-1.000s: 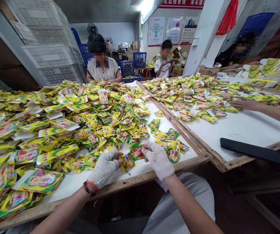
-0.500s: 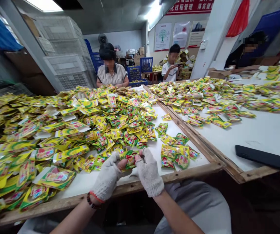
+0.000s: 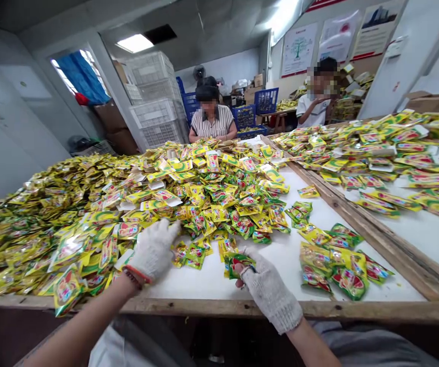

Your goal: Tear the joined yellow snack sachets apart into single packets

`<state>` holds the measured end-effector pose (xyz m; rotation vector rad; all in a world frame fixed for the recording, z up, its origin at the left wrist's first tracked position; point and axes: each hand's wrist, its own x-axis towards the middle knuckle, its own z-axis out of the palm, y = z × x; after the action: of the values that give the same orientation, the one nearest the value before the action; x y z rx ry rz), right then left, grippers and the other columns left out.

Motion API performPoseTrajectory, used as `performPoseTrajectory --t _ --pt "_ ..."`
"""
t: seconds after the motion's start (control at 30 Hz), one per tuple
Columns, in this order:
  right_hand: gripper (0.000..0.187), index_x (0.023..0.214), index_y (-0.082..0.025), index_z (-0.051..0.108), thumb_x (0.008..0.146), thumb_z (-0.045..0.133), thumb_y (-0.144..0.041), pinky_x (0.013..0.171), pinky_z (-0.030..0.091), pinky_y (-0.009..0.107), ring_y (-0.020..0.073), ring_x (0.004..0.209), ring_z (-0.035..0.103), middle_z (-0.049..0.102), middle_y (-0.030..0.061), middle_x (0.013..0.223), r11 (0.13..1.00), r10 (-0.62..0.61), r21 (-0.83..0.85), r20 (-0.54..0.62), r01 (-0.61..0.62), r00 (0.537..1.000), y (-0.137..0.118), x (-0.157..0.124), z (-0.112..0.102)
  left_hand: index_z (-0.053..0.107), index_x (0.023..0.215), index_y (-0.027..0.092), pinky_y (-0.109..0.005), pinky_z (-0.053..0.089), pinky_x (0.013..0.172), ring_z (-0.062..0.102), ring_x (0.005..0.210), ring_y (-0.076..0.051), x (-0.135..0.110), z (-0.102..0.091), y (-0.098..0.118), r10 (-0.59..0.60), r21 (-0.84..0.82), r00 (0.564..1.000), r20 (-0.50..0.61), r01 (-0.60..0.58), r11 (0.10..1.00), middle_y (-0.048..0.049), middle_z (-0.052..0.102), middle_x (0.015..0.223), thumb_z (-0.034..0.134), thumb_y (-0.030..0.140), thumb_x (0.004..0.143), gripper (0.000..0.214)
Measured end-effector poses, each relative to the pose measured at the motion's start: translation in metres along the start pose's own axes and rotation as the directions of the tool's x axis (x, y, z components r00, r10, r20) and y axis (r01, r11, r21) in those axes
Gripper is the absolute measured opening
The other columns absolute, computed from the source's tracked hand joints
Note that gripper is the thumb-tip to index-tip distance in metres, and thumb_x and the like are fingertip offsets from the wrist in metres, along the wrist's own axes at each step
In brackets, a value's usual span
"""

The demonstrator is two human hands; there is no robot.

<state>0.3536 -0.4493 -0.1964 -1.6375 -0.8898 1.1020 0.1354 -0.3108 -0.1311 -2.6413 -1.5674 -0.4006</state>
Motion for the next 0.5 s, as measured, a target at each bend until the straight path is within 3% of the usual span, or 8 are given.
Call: performPoseTrajectory --t 0.1,0.2,0.23,0.3,0.33,0.37,0.43,0.5 --pt "0.052 0.117 -0.02 0.047 0.072 0.057 -0.045 0.047 0.044 0.014 0.0089 0.061 0.064 0.064 0.0031 0.085 0.99 -0.011 0.14 0.006 0.01 1.0 -0.002 -0.001 0.0 0.06 0.093 0.016 -0.03 0.04 0.087 0.051 0.09 -0.012 0.008 -0.019 -0.033 -0.071 0.131 0.997 -0.008 0.072 0.989 -0.009 0.058 0.095 0.04 0.028 0.077 0.028" --pt "0.057 0.117 -0.02 0.043 0.07 0.061 -0.046 0.046 0.046 0.016 0.0099 0.061 0.064 0.064 0.004 0.088 0.941 -0.021 0.339 0.025 0.011 0.999 -0.007 -0.003 0.006 0.057 0.096 0.016 -0.023 0.044 0.081 0.053 0.083 -0.008 0.001 -0.023 -0.025 -0.14 -0.289 0.99 0.0 0.135 0.948 -0.0057 0.061 0.091 0.042 0.047 0.077 0.039" --pt "0.055 0.114 -0.02 0.043 0.07 0.062 -0.047 0.047 0.046 0.016 0.0102 0.061 0.064 0.063 0.0043 0.09 0.919 -0.037 0.395 0.044 0.017 0.998 -0.009 -0.005 0.011 0.055 0.101 0.017 -0.022 0.046 0.079 0.054 0.082 -0.008 -0.004 -0.02 -0.014 -0.169 -0.51 0.984 0.063 0.177 0.842 -0.005 0.062 0.093 0.046 0.052 0.074 0.045" --pt "0.052 0.11 -0.019 0.045 0.071 0.06 -0.05 0.046 0.046 0.016 0.0109 0.063 0.065 0.063 0.0057 0.094 0.879 -0.079 0.476 0.096 0.024 0.992 -0.012 -0.007 0.02 0.051 0.11 0.017 -0.022 0.05 0.077 0.059 0.084 -0.008 -0.016 -0.006 0.013 -0.144 -0.818 0.956 0.256 0.294 0.494 -0.0054 0.063 0.103 0.056 0.055 0.068 0.057" --pt "0.052 0.109 -0.018 0.046 0.072 0.059 -0.052 0.047 0.046 0.016 0.011 0.064 0.065 0.063 0.0067 0.096 0.864 -0.095 0.502 0.115 0.025 0.989 -0.013 -0.008 0.024 0.049 0.112 0.017 -0.023 0.052 0.078 0.061 0.085 -0.009 -0.021 0.003 0.026 -0.097 -0.867 0.933 0.347 0.359 0.346 -0.0065 0.062 0.108 0.059 0.055 0.065 0.061" --pt "0.053 0.109 -0.018 0.046 0.072 0.058 -0.053 0.047 0.046 0.015 0.0105 0.063 0.065 0.063 0.0076 0.097 0.855 -0.104 0.519 0.123 0.025 0.987 -0.014 -0.008 0.026 0.048 0.113 0.016 -0.025 0.053 0.079 0.062 0.087 -0.01 -0.026 0.011 0.038 -0.044 -0.872 0.909 0.413 0.41 0.266 -0.0079 0.061 0.111 0.06 0.055 0.065 0.063" --pt "0.055 0.112 -0.018 0.047 0.073 0.056 -0.055 0.046 0.045 0.015 0.0082 0.058 0.063 0.064 0.0083 0.098 0.856 -0.101 0.517 0.111 0.029 0.989 -0.015 -0.006 0.025 0.046 0.118 0.016 -0.031 0.055 0.082 0.063 0.093 -0.014 -0.032 0.025 0.051 0.01 -0.855 0.899 0.439 0.414 0.312 -0.0114 0.059 0.117 0.059 0.058 0.064 0.071" --pt "0.057 0.115 -0.019 0.046 0.072 0.057 -0.055 0.043 0.042 0.013 0.0058 0.052 0.059 0.064 0.0074 0.097 0.887 -0.063 0.462 0.089 0.015 0.994 -0.017 -0.005 0.015 0.038 0.13 0.016 -0.039 0.052 0.094 0.058 0.112 -0.021 -0.032 0.03 0.053 -0.043 -0.799 0.962 0.271 0.249 0.548 -0.0152 0.05 0.13 0.062 0.062 0.058 0.088"
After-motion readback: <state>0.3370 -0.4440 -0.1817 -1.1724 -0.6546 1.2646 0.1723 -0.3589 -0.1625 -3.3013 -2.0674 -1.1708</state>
